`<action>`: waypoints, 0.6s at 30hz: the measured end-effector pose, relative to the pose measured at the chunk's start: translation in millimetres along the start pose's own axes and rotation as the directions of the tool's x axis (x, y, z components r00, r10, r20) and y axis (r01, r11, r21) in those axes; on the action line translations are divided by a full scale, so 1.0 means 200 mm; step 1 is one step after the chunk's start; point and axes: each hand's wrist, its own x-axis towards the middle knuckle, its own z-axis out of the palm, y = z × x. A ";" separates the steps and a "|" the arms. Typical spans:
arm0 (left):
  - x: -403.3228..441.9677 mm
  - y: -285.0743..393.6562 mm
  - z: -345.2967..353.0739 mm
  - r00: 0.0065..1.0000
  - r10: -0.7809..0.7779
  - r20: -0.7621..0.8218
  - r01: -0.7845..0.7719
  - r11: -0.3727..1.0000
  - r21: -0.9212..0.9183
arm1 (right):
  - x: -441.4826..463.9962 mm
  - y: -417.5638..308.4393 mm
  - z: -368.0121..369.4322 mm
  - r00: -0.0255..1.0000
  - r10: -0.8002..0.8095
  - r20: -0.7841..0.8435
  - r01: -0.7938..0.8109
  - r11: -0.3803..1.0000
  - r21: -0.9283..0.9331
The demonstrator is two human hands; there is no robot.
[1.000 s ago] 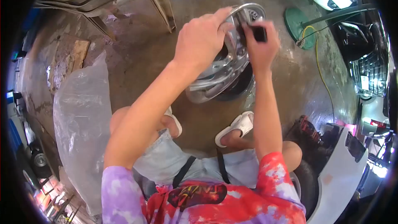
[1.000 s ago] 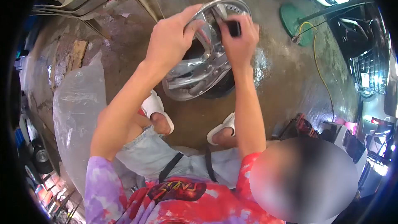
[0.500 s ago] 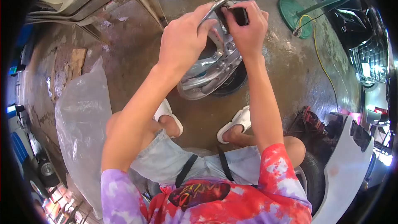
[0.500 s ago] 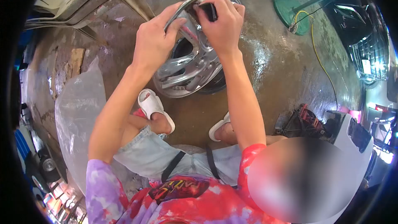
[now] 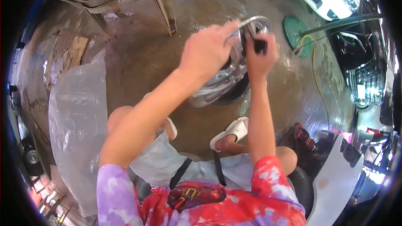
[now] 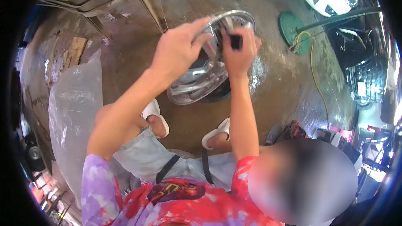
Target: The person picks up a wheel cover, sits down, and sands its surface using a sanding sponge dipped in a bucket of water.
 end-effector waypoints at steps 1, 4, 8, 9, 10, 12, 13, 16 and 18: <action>0.00 0.02 -0.01 1.000 -0.017 0.011 0.017 1.000 0.016 | -0.07 0.03 -0.03 1.000 0.013 -0.011 -0.014 1.000 -0.024; 0.00 0.02 0.02 0.999 -0.012 -0.037 0.011 1.000 -0.021 | -0.14 0.08 -0.04 0.998 0.028 -0.063 -0.031 0.999 -0.043; -0.02 0.01 0.02 0.999 0.026 -0.034 -0.027 0.999 -0.030 | 0.11 -0.07 -0.01 0.991 -0.124 -0.046 0.121 0.991 -0.059; -0.03 0.00 0.02 0.999 0.019 -0.029 -0.020 0.999 -0.034 | 0.12 -0.08 -0.01 0.994 -0.112 -0.015 0.110 0.990 -0.089; -0.03 0.00 0.02 0.999 0.015 -0.029 -0.016 0.999 -0.040 | 0.08 -0.08 -0.02 0.999 0.027 -0.022 -0.028 0.999 -0.041; -0.01 -0.01 0.00 0.999 0.004 -0.032 -0.006 0.999 -0.044 | -0.07 -0.02 -0.03 0.957 0.289 -0.025 -0.286 0.956 0.071; -0.01 -0.01 -0.01 1.000 -0.008 -0.022 0.007 0.999 -0.044 | -0.12 -0.04 -0.04 0.885 0.465 0.015 -0.455 0.858 0.237; -0.03 0.01 0.01 0.999 0.001 -0.033 -0.002 1.000 -0.016 | -0.16 -0.03 -0.07 0.824 0.565 -0.040 -0.529 0.792 0.305; -0.05 0.02 0.02 1.000 0.013 -0.025 -0.013 1.000 -0.002 | 0.01 -0.12 -0.08 0.846 0.533 -0.032 -0.504 0.817 0.281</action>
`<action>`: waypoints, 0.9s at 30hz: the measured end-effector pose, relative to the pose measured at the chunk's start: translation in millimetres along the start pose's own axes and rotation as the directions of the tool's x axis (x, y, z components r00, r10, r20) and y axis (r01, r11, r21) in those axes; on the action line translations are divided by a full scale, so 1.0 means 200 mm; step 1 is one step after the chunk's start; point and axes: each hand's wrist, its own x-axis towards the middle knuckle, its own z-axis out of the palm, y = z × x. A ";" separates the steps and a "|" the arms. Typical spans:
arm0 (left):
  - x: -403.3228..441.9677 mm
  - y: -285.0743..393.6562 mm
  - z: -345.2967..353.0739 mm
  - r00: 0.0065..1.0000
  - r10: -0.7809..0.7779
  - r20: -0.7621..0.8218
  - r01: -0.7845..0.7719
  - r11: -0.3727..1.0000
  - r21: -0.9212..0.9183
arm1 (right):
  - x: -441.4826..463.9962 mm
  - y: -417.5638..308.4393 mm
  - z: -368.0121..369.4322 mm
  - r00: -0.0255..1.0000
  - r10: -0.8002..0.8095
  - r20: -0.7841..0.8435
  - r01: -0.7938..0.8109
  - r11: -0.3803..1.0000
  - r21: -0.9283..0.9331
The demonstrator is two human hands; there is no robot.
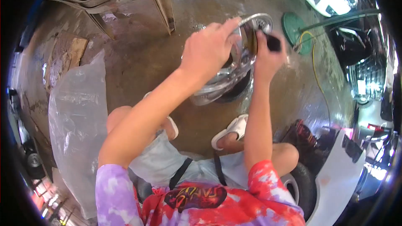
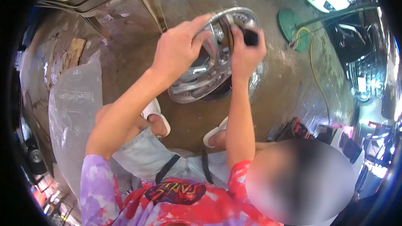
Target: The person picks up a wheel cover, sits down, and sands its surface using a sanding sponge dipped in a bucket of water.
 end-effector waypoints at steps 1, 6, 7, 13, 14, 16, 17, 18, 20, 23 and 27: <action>-0.01 0.01 0.00 1.000 -0.005 0.012 0.005 1.000 -0.006 | 0.04 -0.08 0.04 0.999 0.014 0.049 -0.017 0.998 0.068; 0.01 -0.06 -0.01 0.999 0.004 -0.047 -0.004 1.000 0.019 | -0.04 0.13 -0.04 0.992 0.073 0.098 -0.067 0.996 -0.065; 0.01 -0.02 -0.03 1.000 -0.025 -0.003 0.025 0.999 0.020 | -0.05 0.17 -0.04 0.995 0.070 0.069 -0.072 0.997 0.016; 0.00 0.01 -0.03 0.999 0.010 0.031 -0.011 1.000 0.016 | 0.05 -0.06 0.03 0.993 -0.086 0.085 0.093 0.993 -0.078; 0.01 0.00 -0.03 1.000 0.011 0.028 -0.011 1.000 0.006 | 0.00 -0.02 0.00 0.997 -0.054 0.064 0.060 0.993 -0.103; 0.01 0.00 -0.02 0.999 0.048 -0.023 -0.048 0.999 0.022 | -0.02 0.02 -0.03 0.996 0.022 0.091 -0.013 0.994 -0.104; 0.01 0.00 -0.02 0.997 0.063 -0.037 -0.062 0.998 0.031 | -0.01 0.01 -0.04 0.994 0.004 0.109 0.007 0.994 -0.106; 0.00 0.00 0.00 0.996 0.078 -0.043 -0.077 0.996 0.037 | 0.00 0.00 -0.06 0.992 -0.007 0.123 0.021 0.993 -0.113; -0.01 0.02 -0.01 0.998 0.067 -0.003 -0.067 0.997 0.050 | 0.08 -0.12 0.01 0.990 -0.083 0.116 0.080 0.996 0.030; 0.00 0.00 -0.02 0.998 0.064 -0.016 -0.064 0.998 0.004 | 0.08 -0.13 0.00 0.991 -0.013 0.130 0.021 0.998 -0.059; -0.02 0.00 -0.01 0.997 0.074 -0.035 -0.073 0.997 0.026 | -0.06 0.22 -0.21 0.985 0.120 -0.124 -0.135 0.983 -0.123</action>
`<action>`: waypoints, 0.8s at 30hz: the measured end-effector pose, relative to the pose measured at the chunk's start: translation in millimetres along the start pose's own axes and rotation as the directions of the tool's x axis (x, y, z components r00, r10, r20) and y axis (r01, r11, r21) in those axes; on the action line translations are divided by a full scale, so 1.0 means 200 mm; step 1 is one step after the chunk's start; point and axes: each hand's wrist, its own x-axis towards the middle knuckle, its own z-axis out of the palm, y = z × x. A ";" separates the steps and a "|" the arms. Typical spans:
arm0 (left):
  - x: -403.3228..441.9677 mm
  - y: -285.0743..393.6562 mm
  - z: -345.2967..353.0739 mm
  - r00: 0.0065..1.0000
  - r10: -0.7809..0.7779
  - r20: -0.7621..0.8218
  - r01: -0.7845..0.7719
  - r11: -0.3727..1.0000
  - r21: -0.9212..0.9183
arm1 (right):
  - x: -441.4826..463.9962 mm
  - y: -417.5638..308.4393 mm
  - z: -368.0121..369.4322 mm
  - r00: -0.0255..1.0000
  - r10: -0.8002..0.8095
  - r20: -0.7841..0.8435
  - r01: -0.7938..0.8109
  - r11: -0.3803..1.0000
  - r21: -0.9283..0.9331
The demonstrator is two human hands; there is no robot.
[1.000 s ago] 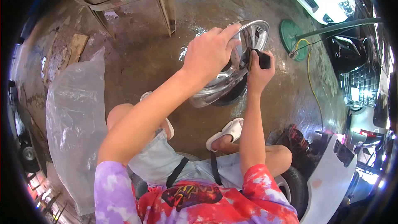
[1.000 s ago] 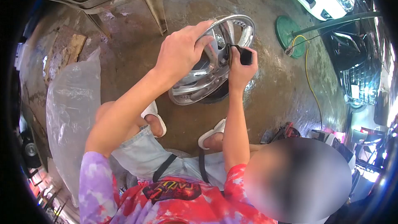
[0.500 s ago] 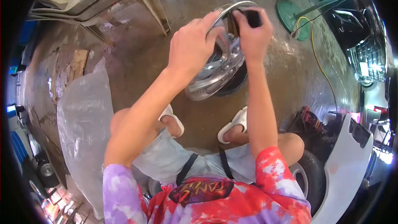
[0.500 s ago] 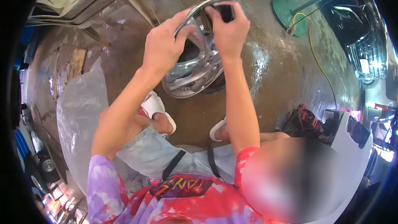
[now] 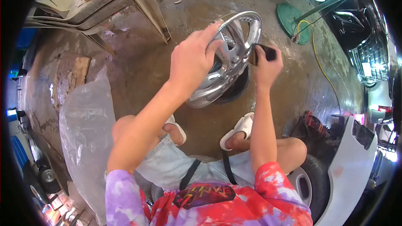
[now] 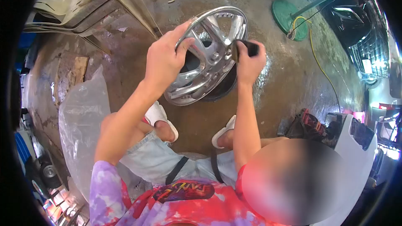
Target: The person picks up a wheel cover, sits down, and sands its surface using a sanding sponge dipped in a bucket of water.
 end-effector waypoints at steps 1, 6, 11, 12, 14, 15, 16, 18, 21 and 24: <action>0.02 0.00 0.00 0.999 0.032 -0.031 -0.032 0.999 0.020 | -0.03 0.01 -0.03 0.991 0.074 -0.110 -0.069 0.996 0.054; 0.00 0.06 0.01 0.999 0.023 0.022 -0.024 0.999 0.042 | -0.14 -0.36 0.17 0.937 -0.347 0.048 0.342 0.936 0.089; 0.01 0.01 0.00 1.000 -0.007 0.011 0.007 1.000 0.028 | -0.34 -0.14 0.13 0.940 -0.292 0.174 0.320 0.934 -0.160; 0.01 0.01 0.00 1.000 0.014 -0.012 -0.014 0.999 0.035 | -0.35 -0.09 0.12 0.958 -0.234 0.164 0.256 0.958 -0.131; 0.00 0.02 0.02 0.998 0.058 -0.018 -0.057 0.997 0.050 | -0.27 -0.28 0.16 0.932 -0.324 0.161 0.326 0.945 0.011; -0.02 0.01 0.02 0.999 0.042 0.005 -0.042 0.999 0.024 | -0.25 -0.37 0.18 0.920 -0.361 0.150 0.353 0.932 0.077; -0.02 0.01 0.01 0.999 0.030 0.016 -0.030 1.000 -0.002 | -0.26 -0.43 0.22 0.933 -0.336 0.133 0.317 0.937 0.144; -0.01 0.01 -0.01 0.999 0.026 0.028 -0.025 0.999 -0.041 | -0.34 -0.36 0.17 0.923 -0.344 0.175 0.354 0.935 -0.031; 0.00 -0.02 -0.02 0.999 -0.005 0.036 0.005 1.000 -0.005 | -0.36 -0.16 0.12 0.943 -0.287 0.167 0.301 0.951 -0.067; 0.00 0.02 0.00 0.999 0.023 0.032 -0.022 0.999 -0.030 | -0.29 -0.30 0.16 0.945 -0.309 0.112 0.317 0.946 -0.065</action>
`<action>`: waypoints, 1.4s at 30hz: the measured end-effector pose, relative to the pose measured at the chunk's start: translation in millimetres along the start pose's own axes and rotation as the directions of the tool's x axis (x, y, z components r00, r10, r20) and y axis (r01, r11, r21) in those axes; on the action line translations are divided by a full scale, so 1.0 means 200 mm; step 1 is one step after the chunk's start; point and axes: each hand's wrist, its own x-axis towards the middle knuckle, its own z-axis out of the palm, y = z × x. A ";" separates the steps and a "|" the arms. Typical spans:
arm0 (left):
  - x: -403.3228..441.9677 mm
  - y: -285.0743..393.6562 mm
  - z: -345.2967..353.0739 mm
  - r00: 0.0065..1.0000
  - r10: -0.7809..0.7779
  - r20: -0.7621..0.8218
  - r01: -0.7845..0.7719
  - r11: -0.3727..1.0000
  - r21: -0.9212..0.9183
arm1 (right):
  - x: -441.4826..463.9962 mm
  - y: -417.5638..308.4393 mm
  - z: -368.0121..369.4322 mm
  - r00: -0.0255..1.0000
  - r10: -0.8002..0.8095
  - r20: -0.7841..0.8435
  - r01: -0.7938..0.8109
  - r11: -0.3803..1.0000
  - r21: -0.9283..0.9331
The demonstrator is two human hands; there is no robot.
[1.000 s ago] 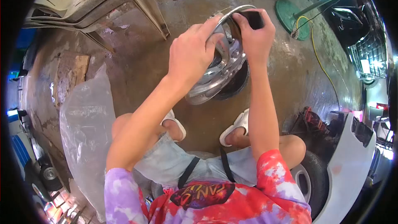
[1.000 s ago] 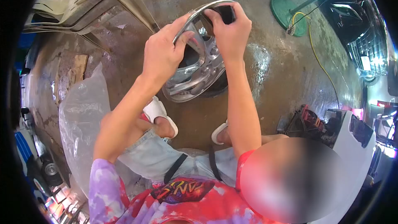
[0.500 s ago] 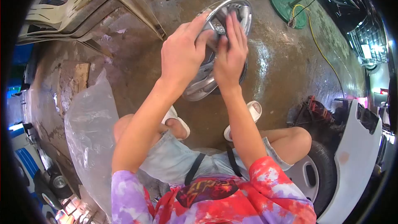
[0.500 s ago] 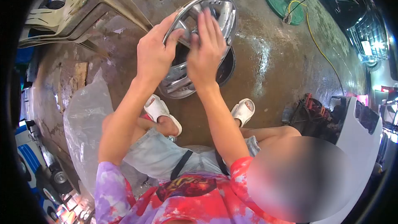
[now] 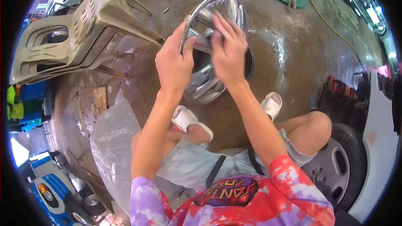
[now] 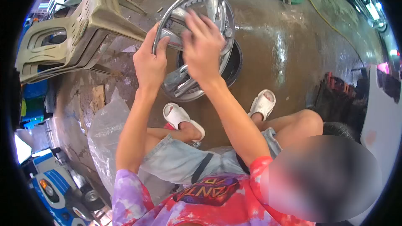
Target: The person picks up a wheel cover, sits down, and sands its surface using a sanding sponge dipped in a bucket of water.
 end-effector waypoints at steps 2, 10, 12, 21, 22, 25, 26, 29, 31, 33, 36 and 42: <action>-0.04 0.01 -0.02 1.000 -0.008 0.016 0.008 1.000 -0.010 | 0.06 -0.10 0.04 1.000 0.004 -0.013 -0.002 0.992 0.128; -0.08 0.08 -0.01 0.995 0.095 0.004 -0.095 0.995 0.031 | -0.01 -0.09 -0.10 0.988 0.153 0.007 -0.153 0.985 0.085; -0.11 0.09 -0.01 0.996 0.091 0.012 -0.092 0.995 0.032 | 0.00 -0.13 -0.08 0.993 0.118 0.014 -0.119 0.986 0.118; -0.13 0.02 0.01 0.995 0.096 -0.020 -0.096 0.995 -0.017 | -0.07 -0.27 -0.05 0.991 0.107 0.077 -0.119 0.977 0.178; -0.13 0.01 0.00 0.997 0.076 -0.023 -0.077 0.997 -0.023 | -0.10 -0.25 -0.05 0.991 0.088 0.098 -0.099 0.989 0.111; -0.10 0.01 -0.01 0.994 0.096 -0.048 -0.097 0.995 -0.004 | -0.23 -0.06 -0.05 0.983 0.175 0.064 -0.173 0.984 -0.033; -0.10 0.01 0.00 0.991 0.119 -0.061 -0.120 0.993 -0.008 | -0.22 -0.02 -0.07 0.954 0.291 0.073 -0.288 0.956 -0.055; -0.12 0.04 0.01 0.996 0.075 -0.039 -0.076 0.997 -0.002 | -0.11 -0.11 -0.03 0.974 0.223 0.030 -0.225 0.962 0.154; -0.13 0.03 0.00 1.000 -0.019 -0.018 0.018 0.998 -0.067 | -0.08 -0.22 -0.01 0.991 0.123 0.047 -0.128 0.984 0.124; -0.15 0.01 -0.03 0.999 -0.035 -0.025 0.035 0.999 -0.024 | -0.10 -0.18 -0.02 0.989 0.090 0.119 -0.096 0.994 0.043; -0.15 -0.02 -0.01 0.997 0.059 -0.058 -0.060 0.998 -0.025 | -0.20 0.04 -0.07 0.966 0.241 0.089 -0.238 0.970 -0.043; -0.14 0.02 -0.03 0.999 -0.028 -0.031 0.026 0.999 -0.044 | -0.08 -0.25 -0.01 0.989 0.092 0.120 -0.105 0.988 0.112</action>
